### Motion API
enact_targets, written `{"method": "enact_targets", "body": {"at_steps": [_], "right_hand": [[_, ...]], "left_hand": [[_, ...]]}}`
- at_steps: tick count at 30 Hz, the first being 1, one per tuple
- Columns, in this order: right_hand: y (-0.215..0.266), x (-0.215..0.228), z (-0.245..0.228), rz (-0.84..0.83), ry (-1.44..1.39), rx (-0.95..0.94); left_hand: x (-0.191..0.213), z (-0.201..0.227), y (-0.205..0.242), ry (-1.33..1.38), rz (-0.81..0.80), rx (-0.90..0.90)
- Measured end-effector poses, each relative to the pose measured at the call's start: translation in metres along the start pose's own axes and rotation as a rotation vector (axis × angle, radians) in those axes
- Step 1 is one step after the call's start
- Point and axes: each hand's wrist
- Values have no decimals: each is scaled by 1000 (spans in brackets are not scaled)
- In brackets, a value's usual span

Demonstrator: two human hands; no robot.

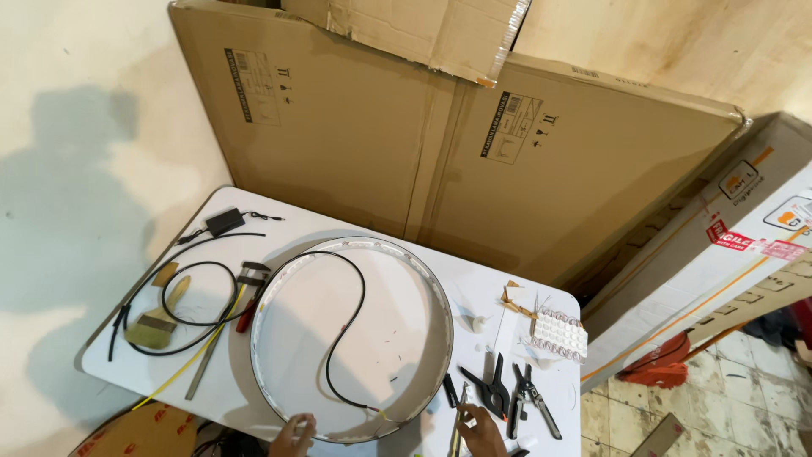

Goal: The person uses a lighter to heat and seal the end of a wire connected to an LED strip on a circular frame. They then apply glue from a bottle to the frame's edge and press the LED strip into place, securing it along the rim.

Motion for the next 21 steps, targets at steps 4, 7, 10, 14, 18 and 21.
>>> {"method": "enact_targets", "body": {"at_steps": [4,7,10,14,18,21], "right_hand": [[-11,-37,-87,59,-82,-181],[-10,-58,-113,16,-132,-244],[-4,-62,-125,44,-288,-255],[7,-62,-135,25,-416,-335],[14,-78,-139,-3,-536,-388],[36,-101,-136,-21,-514,-337]], "left_hand": [[-17,11,-14,115,249,-93],[-37,-15,-30,46,677,-281],[-35,-28,-47,164,748,-207],[-19,-34,-53,129,320,-189],[12,-11,-53,169,292,-343],[32,-10,-90,-25,239,-339]]}}
Point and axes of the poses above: each hand's wrist, its own y-axis away from the middle knuckle, its own x-axis out of the back of the hand, z = x × y, and after that the axes turned 1 degree about y, right-handed
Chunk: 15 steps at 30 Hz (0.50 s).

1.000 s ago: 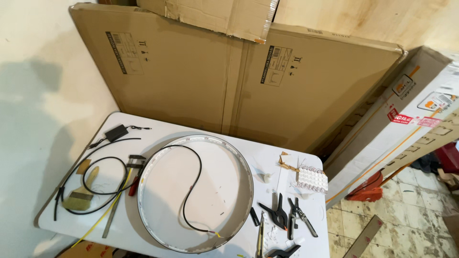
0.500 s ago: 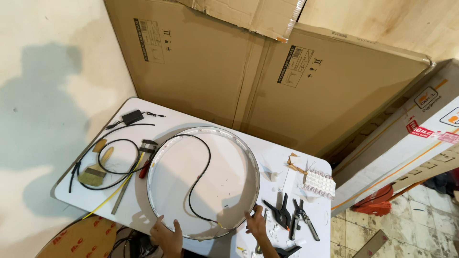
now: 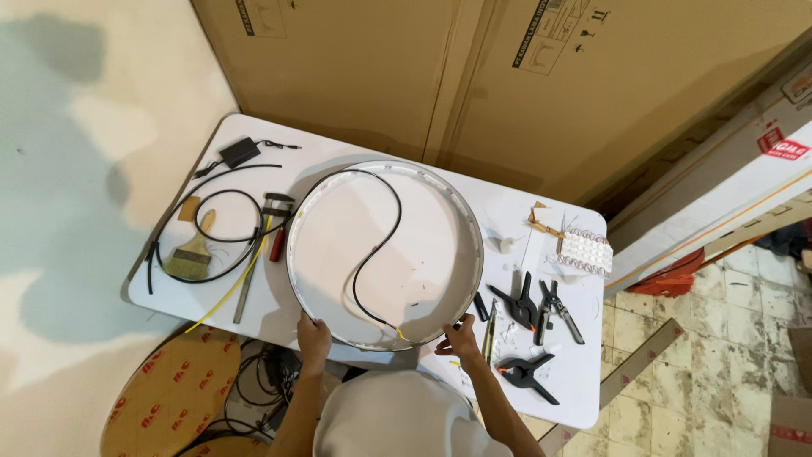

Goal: The person uses a lighter to heat and seal the end of a wire connected to an LED strip on a circular frame. They then apply glue from a bottle to the frame's edge and press the LED strip into place, securing it along the rim.

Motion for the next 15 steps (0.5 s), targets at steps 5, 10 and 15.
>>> {"method": "enact_targets", "body": {"at_steps": [5,10,15], "right_hand": [[17,-33,31,17,-134,-16],[12,-55,49,128,-300,33],[20,-58,46,158,-335,32]], "left_hand": [[35,9,-42,18,-126,-73],[42,77,-51,-303,187,-372],[-32,101,-92,-378,-228,-538]]}}
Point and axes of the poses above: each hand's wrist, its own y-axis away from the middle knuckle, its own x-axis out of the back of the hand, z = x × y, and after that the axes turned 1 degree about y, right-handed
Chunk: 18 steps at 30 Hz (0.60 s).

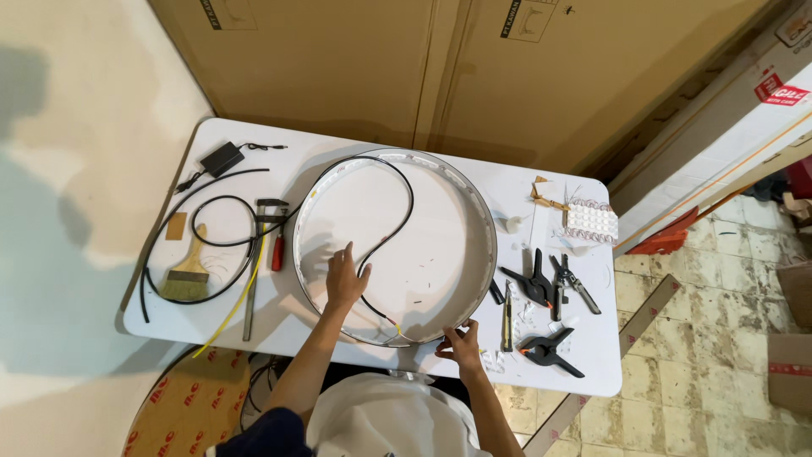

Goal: The person uses a lighter to heat and seal the end of a wire connected to an LED strip on a circular frame. They then apply glue from a bottle to the frame's edge and press the LED strip into place, securing it along the rim.

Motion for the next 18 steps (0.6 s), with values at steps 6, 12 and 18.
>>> {"method": "enact_targets", "body": {"at_steps": [6,12,18], "right_hand": [[9,0,-9,-23,63,4],[3,-1,-11,-13,111,-51],[-2,0,-7,-5,112,-61]], "left_hand": [[-54,7,-80,-43,-406,246],[-1,52,-112,866,-172,-37],[41,63,-97,1655,-139,296]]}}
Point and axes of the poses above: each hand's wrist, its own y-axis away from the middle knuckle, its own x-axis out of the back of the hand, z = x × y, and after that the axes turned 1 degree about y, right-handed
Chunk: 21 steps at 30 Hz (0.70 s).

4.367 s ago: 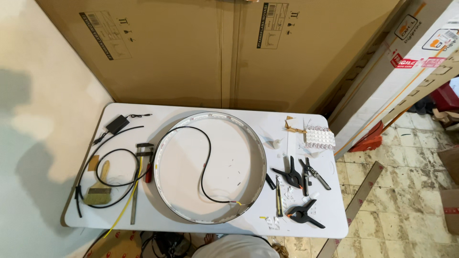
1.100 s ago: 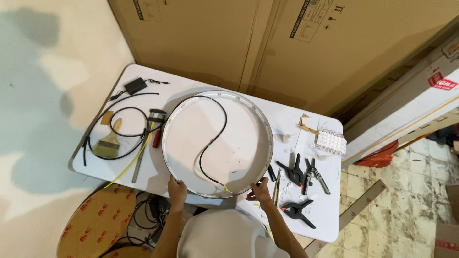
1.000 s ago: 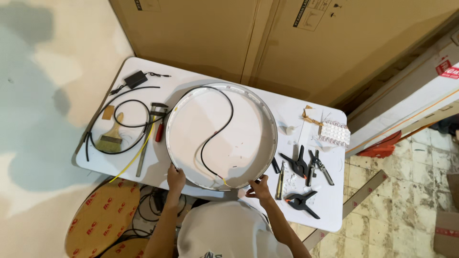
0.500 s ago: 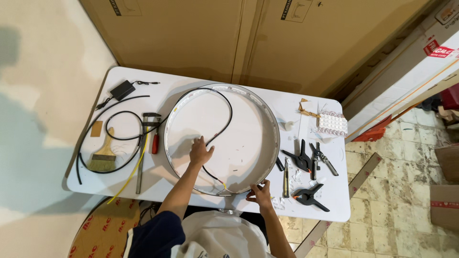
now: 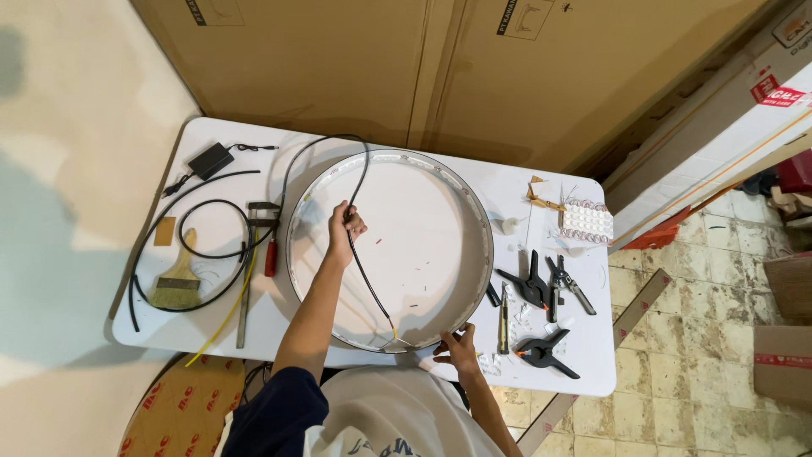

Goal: The person uses a lighter to heat and seal the end of a wire connected to an LED strip on a circular frame. They then apply glue from a bottle to the frame's edge and press the LED strip into place, securing it along the rim.

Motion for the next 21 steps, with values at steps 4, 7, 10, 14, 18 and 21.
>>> {"method": "enact_targets", "body": {"at_steps": [4,7,10,14,18,21], "right_hand": [[1,-3,-7,-15,-32,-20],[-2,-1,-8,-4,-1,-42],[-4,2,0,-2,17,-43],[-18,2,13,-6,-19,46],[-16,2,20,9,-25,97],[-2,-7,18,41,-160,34]], "left_hand": [[-19,65,-18,84,73,109],[-14,101,-68,-203,246,-121],[-2,126,-106,-519,238,-170],[43,120,-123,-1506,244,117],[53,77,-65,-1387,178,-446],[73,45,27,-1435,322,-957]]}}
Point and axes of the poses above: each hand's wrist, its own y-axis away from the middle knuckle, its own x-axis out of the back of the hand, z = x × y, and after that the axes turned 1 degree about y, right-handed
